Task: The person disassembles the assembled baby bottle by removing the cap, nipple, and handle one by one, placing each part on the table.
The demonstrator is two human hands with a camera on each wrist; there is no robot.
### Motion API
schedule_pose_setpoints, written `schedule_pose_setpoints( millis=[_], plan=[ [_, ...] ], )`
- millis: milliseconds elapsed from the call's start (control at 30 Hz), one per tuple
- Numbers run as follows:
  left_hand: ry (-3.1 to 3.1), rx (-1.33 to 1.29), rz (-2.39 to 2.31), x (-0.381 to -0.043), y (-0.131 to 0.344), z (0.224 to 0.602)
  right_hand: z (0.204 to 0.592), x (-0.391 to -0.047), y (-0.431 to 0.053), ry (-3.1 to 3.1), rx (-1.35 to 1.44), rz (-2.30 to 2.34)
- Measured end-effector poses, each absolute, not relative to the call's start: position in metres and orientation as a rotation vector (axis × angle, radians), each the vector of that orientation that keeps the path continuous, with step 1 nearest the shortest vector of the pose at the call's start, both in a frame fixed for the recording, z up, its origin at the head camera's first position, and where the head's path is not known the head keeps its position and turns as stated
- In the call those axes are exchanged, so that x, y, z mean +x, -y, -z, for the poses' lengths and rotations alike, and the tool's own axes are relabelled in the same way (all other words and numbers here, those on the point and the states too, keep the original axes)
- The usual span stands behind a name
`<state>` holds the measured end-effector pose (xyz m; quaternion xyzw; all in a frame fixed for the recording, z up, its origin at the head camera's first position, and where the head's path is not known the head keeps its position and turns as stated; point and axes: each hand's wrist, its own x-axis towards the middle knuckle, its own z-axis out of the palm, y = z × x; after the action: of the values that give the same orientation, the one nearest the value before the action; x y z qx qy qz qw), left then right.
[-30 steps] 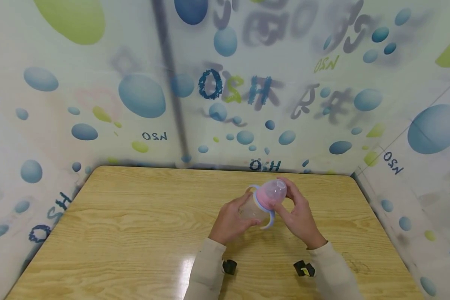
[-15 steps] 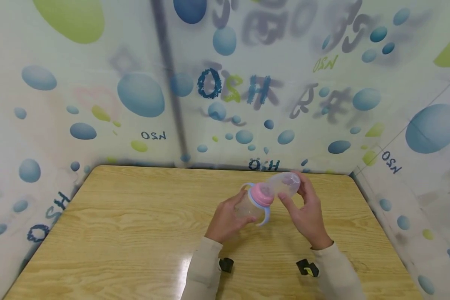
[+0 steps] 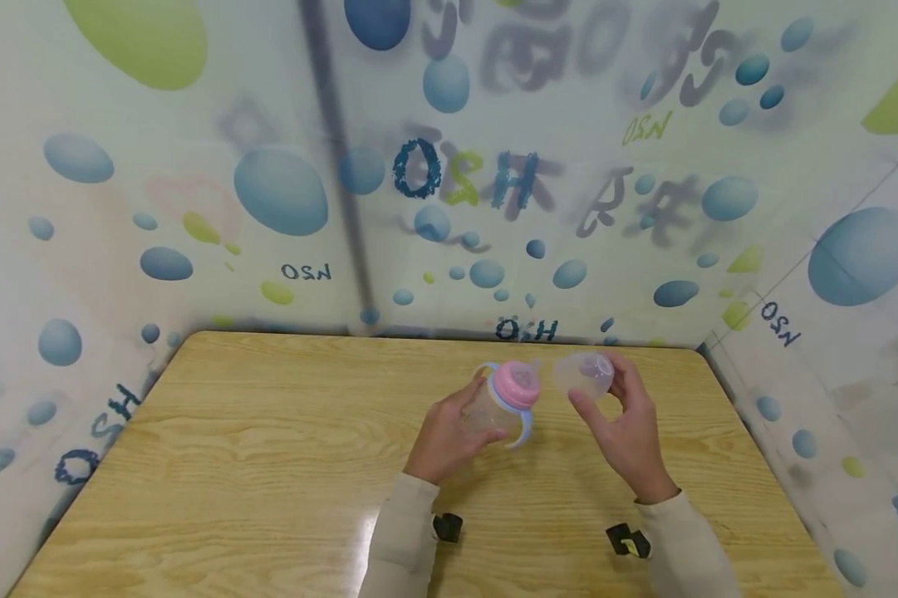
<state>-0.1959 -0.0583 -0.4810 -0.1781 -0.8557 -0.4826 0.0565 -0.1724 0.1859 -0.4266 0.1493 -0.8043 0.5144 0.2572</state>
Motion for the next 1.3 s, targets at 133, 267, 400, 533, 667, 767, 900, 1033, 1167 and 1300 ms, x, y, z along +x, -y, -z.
schedule_pose_setpoints(
  millis=[133,267,400,533,667,767,900,1033,1167,1300],
  plan=[
    [2.587,-0.549,1.465,-0.197,0.059,0.481,0.437,-0.172,-0.189,2.271,0.325,-1.321],
    [2.581,-0.553,1.486,-0.196,0.058,0.481,0.446,-0.172,-0.191,2.363,0.273,-1.232],
    [2.568,-0.558,1.509,-0.196,0.058,0.48,0.454,-0.172,-0.192,2.436,0.267,-1.194],
    [2.556,-0.575,1.499,-0.196,0.058,0.48,0.459,-0.173,-0.192,2.486,0.296,-1.186],
    [2.553,-0.586,1.485,-0.196,0.058,0.481,0.464,-0.174,-0.193,2.539,0.319,-1.176],
    [2.559,-0.578,1.483,-0.196,0.058,0.481,0.469,-0.174,-0.193,2.598,0.314,-1.166],
    [2.559,-0.574,1.478,-0.196,0.058,0.48,0.473,-0.174,-0.193,2.653,0.318,-1.123],
    [2.566,-0.573,1.471,-0.196,0.059,0.479,0.477,-0.175,-0.192,2.679,0.333,-1.085],
    [2.574,-0.565,1.474,-0.196,0.059,0.479,0.48,-0.175,-0.191,2.712,0.354,-1.044],
    [2.572,-0.561,1.478,-0.196,0.059,0.479,0.484,-0.175,-0.19,2.749,0.376,-0.984]
  ],
)
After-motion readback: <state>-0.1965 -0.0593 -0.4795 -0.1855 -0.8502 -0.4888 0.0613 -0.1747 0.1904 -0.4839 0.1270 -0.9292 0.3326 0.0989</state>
